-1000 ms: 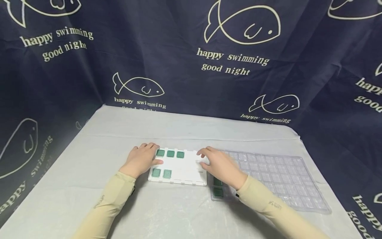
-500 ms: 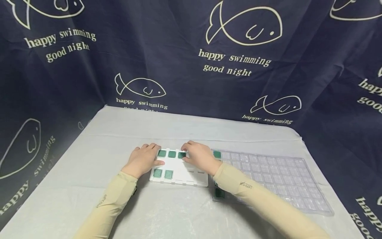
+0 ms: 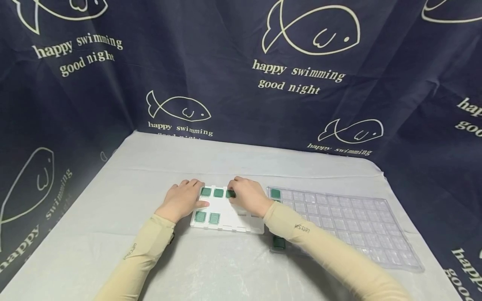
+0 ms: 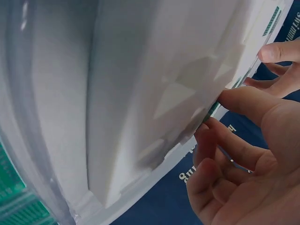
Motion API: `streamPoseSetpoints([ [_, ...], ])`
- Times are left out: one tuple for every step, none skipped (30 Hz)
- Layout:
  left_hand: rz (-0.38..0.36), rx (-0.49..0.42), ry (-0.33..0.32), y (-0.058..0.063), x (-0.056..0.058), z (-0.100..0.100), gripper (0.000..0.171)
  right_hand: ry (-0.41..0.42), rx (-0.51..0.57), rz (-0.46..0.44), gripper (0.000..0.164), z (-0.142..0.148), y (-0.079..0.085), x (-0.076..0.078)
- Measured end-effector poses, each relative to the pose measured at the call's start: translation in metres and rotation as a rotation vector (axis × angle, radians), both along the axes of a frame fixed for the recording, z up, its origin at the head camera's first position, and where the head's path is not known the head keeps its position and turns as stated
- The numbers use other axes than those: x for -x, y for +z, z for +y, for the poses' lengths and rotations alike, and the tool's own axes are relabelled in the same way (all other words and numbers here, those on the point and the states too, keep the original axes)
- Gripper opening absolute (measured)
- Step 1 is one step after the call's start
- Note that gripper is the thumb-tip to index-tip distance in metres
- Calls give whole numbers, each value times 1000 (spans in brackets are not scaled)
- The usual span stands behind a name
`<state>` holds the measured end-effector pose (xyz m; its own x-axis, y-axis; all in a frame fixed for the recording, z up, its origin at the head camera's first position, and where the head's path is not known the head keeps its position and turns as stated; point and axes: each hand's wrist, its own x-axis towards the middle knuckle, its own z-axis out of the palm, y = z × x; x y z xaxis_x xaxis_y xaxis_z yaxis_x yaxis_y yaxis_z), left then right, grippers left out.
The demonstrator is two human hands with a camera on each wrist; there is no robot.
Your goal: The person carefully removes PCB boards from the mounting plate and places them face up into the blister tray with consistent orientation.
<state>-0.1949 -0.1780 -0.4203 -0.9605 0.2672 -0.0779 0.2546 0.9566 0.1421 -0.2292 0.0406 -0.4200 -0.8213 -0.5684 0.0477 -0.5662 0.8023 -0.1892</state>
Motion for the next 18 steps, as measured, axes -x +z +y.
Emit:
streamPoseSetpoints([
  [0, -2, 1, 0, 0, 0, 70, 1, 0, -3, 29, 0, 0, 0],
  [-1, -2, 1, 0, 0, -1, 70, 1, -1, -4, 29, 0, 0, 0],
  [-2, -1, 0, 0, 0, -1, 70, 1, 1, -6, 28, -1, 0, 1],
  [-3, 0, -1, 0, 0, -1, 71, 1, 3, -10, 28, 0, 0, 1],
  [-2, 1, -4, 0, 0, -1, 71, 2, 4, -14, 29, 0, 0, 1],
  [-2, 3, -5, -1, 0, 0, 71, 2, 6, -18, 29, 1, 0, 1],
  [-3, 3, -7, 0, 0, 0, 71, 5, 8, -22, 29, 1, 0, 1],
  [-3, 3, -9, 0, 0, 0, 71, 7, 8, -26, 30, 2, 1, 1],
  [-2, 3, -11, 0, 0, 0, 71, 10, 8, -31, 30, 3, 2, 1],
  [1, 3, -13, 0, 1, 0, 71, 12, 7, -34, 30, 3, 3, 1],
  [2, 1, -14, -1, 1, 0, 71, 14, 6, -36, 30, 4, 4, 1],
  [4, 0, -15, -1, 1, 0, 70, 15, 8, -38, 30, 5, 6, 2],
  [4, -3, -13, -1, 2, 0, 71, 14, 11, -39, 30, 5, 7, 2],
  [4, -5, -11, -1, 2, -1, 71, 14, 12, -40, 31, 6, 9, 2],
  [3, -9, -9, -2, 3, -1, 71, 13, 14, -39, 31, 6, 11, 2],
  [2, -11, -7, -2, 3, -1, 71, 10, 18, -41, 31, 7, 13, 3],
  [0, -14, -6, -2, 3, -1, 71, 7, 19, -41, 31, 7, 15, 3],
  [-3, -16, -5, -2, 4, -2, 71, 3, 19, -42, 31, 8, 16, 3],
])
